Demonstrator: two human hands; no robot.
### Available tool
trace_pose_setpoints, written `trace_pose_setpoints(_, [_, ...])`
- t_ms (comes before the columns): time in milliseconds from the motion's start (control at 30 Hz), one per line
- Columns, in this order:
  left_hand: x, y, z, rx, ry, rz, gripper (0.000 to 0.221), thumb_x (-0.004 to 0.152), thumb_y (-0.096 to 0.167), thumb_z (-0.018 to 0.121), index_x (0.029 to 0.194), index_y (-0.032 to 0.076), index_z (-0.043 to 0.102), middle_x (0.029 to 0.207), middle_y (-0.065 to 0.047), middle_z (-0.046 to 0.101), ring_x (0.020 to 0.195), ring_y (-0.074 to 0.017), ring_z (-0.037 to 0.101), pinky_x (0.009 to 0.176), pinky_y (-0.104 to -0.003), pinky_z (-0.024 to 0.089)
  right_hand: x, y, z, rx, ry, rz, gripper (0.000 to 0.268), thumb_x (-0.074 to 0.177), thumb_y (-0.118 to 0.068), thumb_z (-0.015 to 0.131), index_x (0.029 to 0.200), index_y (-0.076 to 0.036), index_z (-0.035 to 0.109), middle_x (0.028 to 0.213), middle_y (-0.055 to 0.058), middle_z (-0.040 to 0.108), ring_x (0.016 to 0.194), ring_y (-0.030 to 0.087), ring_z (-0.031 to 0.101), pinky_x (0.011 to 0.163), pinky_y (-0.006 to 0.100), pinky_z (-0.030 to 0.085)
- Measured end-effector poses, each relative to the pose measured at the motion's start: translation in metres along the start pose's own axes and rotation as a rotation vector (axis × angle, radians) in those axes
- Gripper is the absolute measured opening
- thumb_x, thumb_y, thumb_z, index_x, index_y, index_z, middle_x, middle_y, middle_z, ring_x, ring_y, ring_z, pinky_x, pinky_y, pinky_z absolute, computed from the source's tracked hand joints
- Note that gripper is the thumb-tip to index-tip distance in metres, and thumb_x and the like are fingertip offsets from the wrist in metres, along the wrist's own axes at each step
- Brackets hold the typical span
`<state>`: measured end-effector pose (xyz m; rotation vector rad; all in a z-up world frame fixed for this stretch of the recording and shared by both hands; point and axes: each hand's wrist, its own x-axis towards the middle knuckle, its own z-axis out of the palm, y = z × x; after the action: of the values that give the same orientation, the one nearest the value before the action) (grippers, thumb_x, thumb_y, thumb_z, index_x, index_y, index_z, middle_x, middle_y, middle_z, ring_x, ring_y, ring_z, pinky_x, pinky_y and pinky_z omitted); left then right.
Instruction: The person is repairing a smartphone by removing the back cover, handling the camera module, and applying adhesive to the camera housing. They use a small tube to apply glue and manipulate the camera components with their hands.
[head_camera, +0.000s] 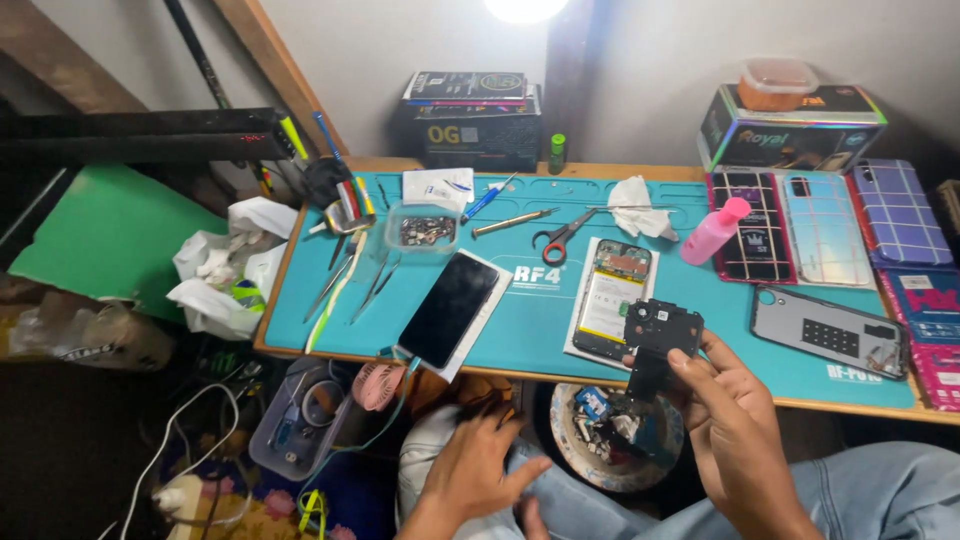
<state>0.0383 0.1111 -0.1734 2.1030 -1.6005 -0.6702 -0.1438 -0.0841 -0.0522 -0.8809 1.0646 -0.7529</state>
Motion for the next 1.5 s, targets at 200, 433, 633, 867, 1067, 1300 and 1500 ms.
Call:
trace_pose_setpoints(200, [0.041, 0.004, -0.026, 0.002, -0.270, -0.467, 0.105, 0.090, 0.092, 0.027, 0.122, 0.001, 0.068, 0.116, -0.029, 0.074, 0.112, -0.0525, 0.069, 0.093, -0.059, 0.053, -0.030, -0.014, 0.016, -0.018, -0.038, -0.014, 0.057, 0.102, -0.011, 0.060, 0.156, -0.003, 0.045, 0.126, 0.014, 0.073, 0.107, 0.022, 0.069, 0.093, 0.032, 0.052])
trace_pose_setpoints(433, [-0.025, 0.010, 0.029, 0.078, 0.269, -0.019, 0.073, 0.103, 0.065, 0.057, 0.140, 0.003, 0.068, 0.154, -0.031, 0.054, 0.150, -0.0468, 0.039, 0.130, -0.055, 0.015, -0.010, -0.017, -0.023, 0.002, -0.013, -0.114, 0.060, 0.101, -0.012, 0.062, 0.158, -0.003, 0.047, 0.121, 0.015, 0.075, 0.103, 0.026, 0.075, 0.087, 0.025, 0.051])
trace_pose_setpoints(633, [-0.065, 0.004, 0.120, 0.455, 0.484, 0.072, 0.077, 0.104, 0.085, 0.038, 0.154, 0.032, 0.062, 0.168, -0.015, 0.045, 0.155, -0.0378, 0.040, 0.122, -0.056, 0.034, 0.005, -0.056, -0.047, -0.031, 0.000, -0.274, 0.032, 0.109, -0.011, 0.055, 0.137, 0.004, 0.063, 0.126, 0.017, 0.071, 0.104, 0.035, 0.075, 0.087, 0.040, 0.060])
trace_pose_setpoints(867, [-0.012, 0.017, 0.061, -0.008, 0.218, 0.086, 0.073, 0.099, 0.069, 0.055, 0.146, 0.015, 0.069, 0.161, -0.014, 0.056, 0.150, -0.0388, 0.047, 0.116, -0.062, 0.037, 0.043, -0.061, -0.081, -0.061, 0.030, -0.350, 0.027, 0.109, -0.012, 0.060, 0.131, 0.003, 0.069, 0.114, 0.014, 0.075, 0.093, 0.025, 0.076, 0.078, 0.031, 0.063])
trace_pose_setpoints(1067, [0.067, 0.132, 0.029, 0.002, 0.492, 0.590, 0.013, 0.103, 0.012, 0.069, 0.094, 0.004, 0.075, 0.072, -0.006, 0.069, 0.056, -0.0238, 0.064, 0.052, -0.039, 0.051, 0.063, -0.059, -0.095, -0.210, 0.018, -0.330, 0.028, 0.105, -0.009, 0.062, 0.128, 0.003, 0.072, 0.109, 0.017, 0.082, 0.086, 0.030, 0.082, 0.080, 0.038, 0.068])
trace_pose_setpoints(1300, [0.159, 0.185, 0.011, 0.027, 0.419, 0.144, 0.017, 0.094, 0.014, 0.076, 0.110, 0.014, 0.076, 0.102, -0.007, 0.070, 0.096, -0.0317, 0.062, 0.077, -0.049, 0.045, 0.081, -0.043, -0.114, -0.094, -0.035, -0.302, 0.034, 0.103, -0.012, 0.064, 0.131, 0.006, 0.070, 0.107, 0.017, 0.080, 0.083, 0.033, 0.083, 0.078, 0.039, 0.069])
trace_pose_setpoints(1500, [0.199, 0.178, 0.007, 0.137, 0.216, 0.070, 0.019, 0.090, 0.019, 0.077, 0.109, 0.014, 0.076, 0.103, -0.006, 0.072, 0.099, -0.0352, 0.060, 0.083, -0.052, 0.043, 0.081, -0.049, -0.121, -0.062, -0.084, -0.236, 0.035, 0.100, -0.014, 0.066, 0.129, 0.004, 0.073, 0.087, 0.020, 0.084, 0.085, 0.028, 0.083, 0.087, 0.034, 0.065])
